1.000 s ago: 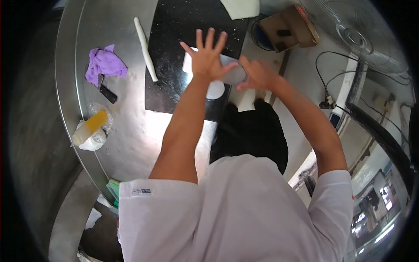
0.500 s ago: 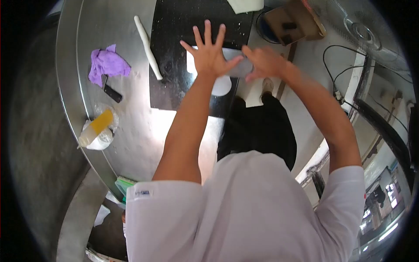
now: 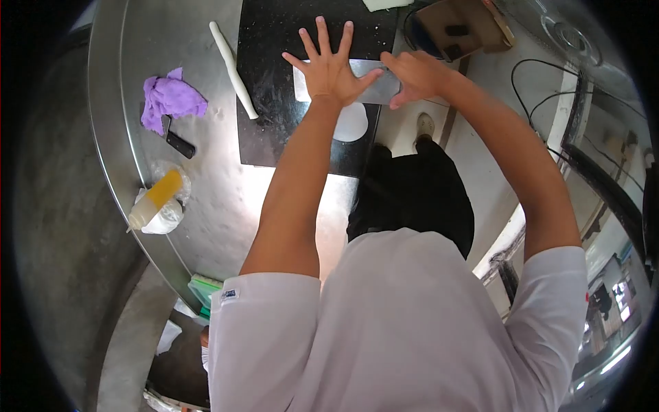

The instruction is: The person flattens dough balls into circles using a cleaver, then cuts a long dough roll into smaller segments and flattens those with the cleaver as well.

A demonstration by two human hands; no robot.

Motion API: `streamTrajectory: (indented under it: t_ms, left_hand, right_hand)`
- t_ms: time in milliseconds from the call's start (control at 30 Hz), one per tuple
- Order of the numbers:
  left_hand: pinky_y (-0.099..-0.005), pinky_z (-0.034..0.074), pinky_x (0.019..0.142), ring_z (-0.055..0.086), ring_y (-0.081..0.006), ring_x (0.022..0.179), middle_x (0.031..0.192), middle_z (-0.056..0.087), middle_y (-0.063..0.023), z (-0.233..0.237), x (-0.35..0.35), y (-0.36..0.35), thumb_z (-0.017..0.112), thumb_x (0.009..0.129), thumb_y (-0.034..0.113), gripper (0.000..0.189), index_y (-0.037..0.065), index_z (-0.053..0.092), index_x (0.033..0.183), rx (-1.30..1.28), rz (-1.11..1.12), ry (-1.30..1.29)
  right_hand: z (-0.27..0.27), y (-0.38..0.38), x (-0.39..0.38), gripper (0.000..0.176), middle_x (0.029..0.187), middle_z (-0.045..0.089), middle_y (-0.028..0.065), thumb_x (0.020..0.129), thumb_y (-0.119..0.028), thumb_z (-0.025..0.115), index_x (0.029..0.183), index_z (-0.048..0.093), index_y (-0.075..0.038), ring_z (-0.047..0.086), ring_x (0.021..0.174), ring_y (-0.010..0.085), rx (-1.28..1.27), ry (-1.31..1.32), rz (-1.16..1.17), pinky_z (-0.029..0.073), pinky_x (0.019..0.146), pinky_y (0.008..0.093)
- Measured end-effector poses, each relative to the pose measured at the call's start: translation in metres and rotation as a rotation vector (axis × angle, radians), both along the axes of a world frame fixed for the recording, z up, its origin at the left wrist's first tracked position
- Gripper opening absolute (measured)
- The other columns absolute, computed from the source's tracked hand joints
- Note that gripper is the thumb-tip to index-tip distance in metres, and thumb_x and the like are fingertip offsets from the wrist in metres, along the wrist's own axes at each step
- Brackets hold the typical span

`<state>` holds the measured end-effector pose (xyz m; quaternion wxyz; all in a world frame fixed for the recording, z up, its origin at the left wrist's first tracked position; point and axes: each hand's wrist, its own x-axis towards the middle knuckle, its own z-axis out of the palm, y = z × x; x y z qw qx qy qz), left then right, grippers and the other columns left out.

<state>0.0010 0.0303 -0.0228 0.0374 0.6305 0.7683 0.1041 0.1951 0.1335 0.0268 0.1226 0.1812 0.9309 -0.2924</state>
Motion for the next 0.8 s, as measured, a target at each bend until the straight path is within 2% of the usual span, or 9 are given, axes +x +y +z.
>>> streamTrajectory:
  t_ms: [67,100,133,233,467,533,600,667,800]
  left_hand:
    - [-0.0841,0.005,0.109,0.004,-0.0503,0.155,0.172,0.005,-0.0156,0.006,-0.004,-0.011,0.064,0.07,0.086,0.114,0.038,0.021,0.164,-0.056,-0.087,0.011]
    - [-0.0848,0.004,0.108,0.004,-0.0512,0.155,0.172,0.006,-0.0156,0.006,0.004,-0.026,0.063,0.07,0.086,0.112,0.038,0.023,0.163,-0.076,-0.119,-0.026]
    - [-0.0855,0.003,0.107,0.003,-0.052,0.155,0.172,0.007,-0.0156,0.008,0.012,-0.043,0.063,0.071,0.086,0.111,0.038,0.025,0.163,-0.107,-0.145,-0.065]
    - [-0.0877,0.001,0.104,0.006,-0.0539,0.154,0.171,0.01,-0.0173,0.006,0.021,-0.028,0.06,0.072,0.087,0.109,0.034,0.029,0.162,-0.098,-0.175,-0.024]
    - [-0.087,0.007,0.105,0.009,-0.0545,0.153,0.17,0.011,-0.0213,0.007,0.006,-0.012,0.067,0.064,0.088,0.12,0.032,0.028,0.163,0.004,0.006,0.019]
    - [-0.0858,0.006,0.107,0.006,-0.0538,0.153,0.171,0.011,-0.0199,0.01,0.006,-0.018,0.067,0.064,0.087,0.121,0.032,0.027,0.163,-0.042,-0.081,-0.03]
    - [-0.0862,0.005,0.106,0.003,-0.0542,0.154,0.171,0.011,-0.0172,0.008,0.021,-0.029,0.067,0.064,0.087,0.121,0.033,0.025,0.163,-0.117,-0.125,-0.012]
    - [-0.0861,0.005,0.106,0.004,-0.0544,0.153,0.171,0.011,-0.0183,0.004,0.024,-0.022,0.067,0.065,0.087,0.121,0.031,0.025,0.164,-0.112,-0.134,0.008]
    - [-0.0858,0.007,0.106,0.007,-0.0542,0.153,0.169,0.014,-0.021,0.004,0.015,-0.001,0.067,0.067,0.086,0.12,0.029,0.025,0.164,-0.014,-0.012,0.043]
  right_hand:
    - [0.014,-0.01,-0.001,0.085,0.102,0.068,0.0303,0.064,-0.052,0.092,0.115,0.05,0.002,0.068,0.097,0.0468,-0.324,-0.12,-0.086,0.056,0.082,0.0507]
    - [-0.016,-0.034,0.018,0.087,0.084,0.067,0.0278,0.065,-0.056,0.09,0.115,0.048,0.001,0.066,0.088,0.051,-0.17,0.064,-0.08,0.052,0.081,0.0531]
    - [-0.02,-0.05,0.029,0.087,0.084,0.067,0.0278,0.065,-0.056,0.09,0.115,0.048,0.001,0.066,0.088,0.051,-0.178,0.057,-0.086,0.052,0.081,0.0531]
    - [-0.034,-0.061,0.042,0.09,0.084,0.067,0.0264,0.064,-0.063,0.087,0.117,0.048,-0.002,0.066,0.088,0.0507,-0.166,-0.02,-0.144,0.052,0.079,0.0529]
    - [-0.015,0.002,0.003,0.092,0.087,0.069,0.0223,0.058,-0.056,0.092,0.118,0.047,-0.003,0.068,0.088,0.0469,0.022,0.108,0.028,0.053,0.078,0.0505]
    - [0.001,-0.012,0.004,0.093,0.086,0.069,0.0221,0.056,-0.053,0.093,0.119,0.046,-0.003,0.068,0.087,0.0461,-0.129,-0.105,-0.047,0.053,0.074,0.0515]
    - [-0.017,-0.028,0.022,0.091,0.086,0.069,0.0219,0.057,-0.049,0.094,0.119,0.047,-0.003,0.069,0.087,0.0454,-0.145,-0.013,-0.067,0.054,0.072,0.0516]
    - [-0.021,-0.025,0.029,0.09,0.098,0.071,0.024,0.061,-0.041,0.095,0.127,0.048,-0.001,0.069,0.097,0.0448,-0.19,-0.094,-0.084,0.056,0.083,0.0492]
    - [-0.013,0.011,0.015,0.087,0.102,0.07,0.022,0.062,-0.041,0.094,0.125,0.049,-0.001,0.069,0.1,0.0437,-0.101,0.037,-0.052,0.054,0.087,0.0497]
